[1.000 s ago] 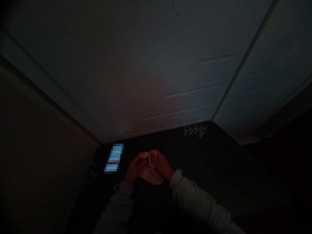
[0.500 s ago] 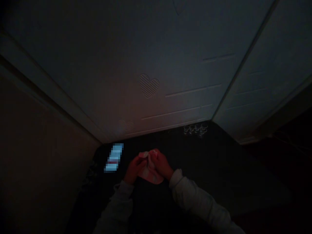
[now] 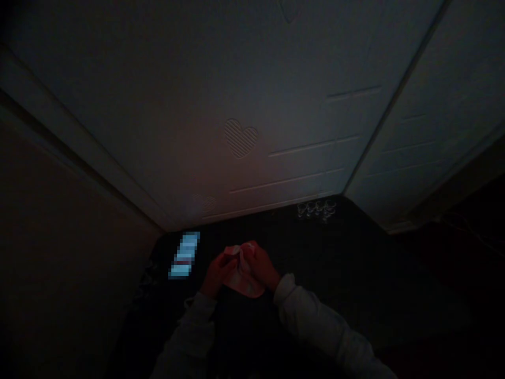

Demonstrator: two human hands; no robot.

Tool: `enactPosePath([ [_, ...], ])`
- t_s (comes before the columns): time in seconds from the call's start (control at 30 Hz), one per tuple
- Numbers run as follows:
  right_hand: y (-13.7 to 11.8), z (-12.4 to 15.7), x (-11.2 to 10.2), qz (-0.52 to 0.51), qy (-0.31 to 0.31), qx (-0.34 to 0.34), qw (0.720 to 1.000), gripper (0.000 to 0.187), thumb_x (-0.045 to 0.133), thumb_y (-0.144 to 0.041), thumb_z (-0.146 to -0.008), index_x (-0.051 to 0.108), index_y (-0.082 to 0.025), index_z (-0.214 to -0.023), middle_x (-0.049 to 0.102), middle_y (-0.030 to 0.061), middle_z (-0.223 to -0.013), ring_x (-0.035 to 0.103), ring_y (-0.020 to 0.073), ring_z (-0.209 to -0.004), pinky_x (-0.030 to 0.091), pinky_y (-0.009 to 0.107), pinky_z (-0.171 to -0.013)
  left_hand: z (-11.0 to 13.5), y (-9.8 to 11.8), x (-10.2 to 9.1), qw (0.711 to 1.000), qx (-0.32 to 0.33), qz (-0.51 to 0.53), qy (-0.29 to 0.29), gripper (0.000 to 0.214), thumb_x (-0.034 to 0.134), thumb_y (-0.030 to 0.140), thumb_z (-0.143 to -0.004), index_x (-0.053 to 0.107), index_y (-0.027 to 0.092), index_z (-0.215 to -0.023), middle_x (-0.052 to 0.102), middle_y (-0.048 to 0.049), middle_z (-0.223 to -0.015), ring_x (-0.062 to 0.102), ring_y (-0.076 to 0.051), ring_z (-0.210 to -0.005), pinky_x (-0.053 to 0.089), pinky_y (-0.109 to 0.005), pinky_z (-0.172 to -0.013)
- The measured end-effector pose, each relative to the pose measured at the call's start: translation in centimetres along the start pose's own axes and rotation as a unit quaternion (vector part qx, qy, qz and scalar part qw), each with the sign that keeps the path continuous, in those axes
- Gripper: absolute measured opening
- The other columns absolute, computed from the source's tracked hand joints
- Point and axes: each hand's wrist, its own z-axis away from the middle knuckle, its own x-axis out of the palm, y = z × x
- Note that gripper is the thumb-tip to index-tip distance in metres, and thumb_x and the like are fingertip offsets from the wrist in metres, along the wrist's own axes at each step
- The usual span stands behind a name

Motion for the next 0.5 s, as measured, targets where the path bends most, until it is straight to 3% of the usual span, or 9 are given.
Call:
enactPosePath([
  [0.5,0.05,0.05,0.0,0.0,0.004,0.008,1.0,0.024,0.037,-0.036,-0.081,0.052,-0.017,-0.08,0.052,0.0004,-0.072,0.047,0.012,-0.065,0.039,0.024,-0.061,0.13,0.39,0.1,1.0,-0.014,0.002,0.009,0.034,0.064,0.029,-0.064,0.058,0.013,-0.094,0.064,-0.0082,-0.095,0.057,-0.022,-0.09,0.044,-0.033,-0.078],
])
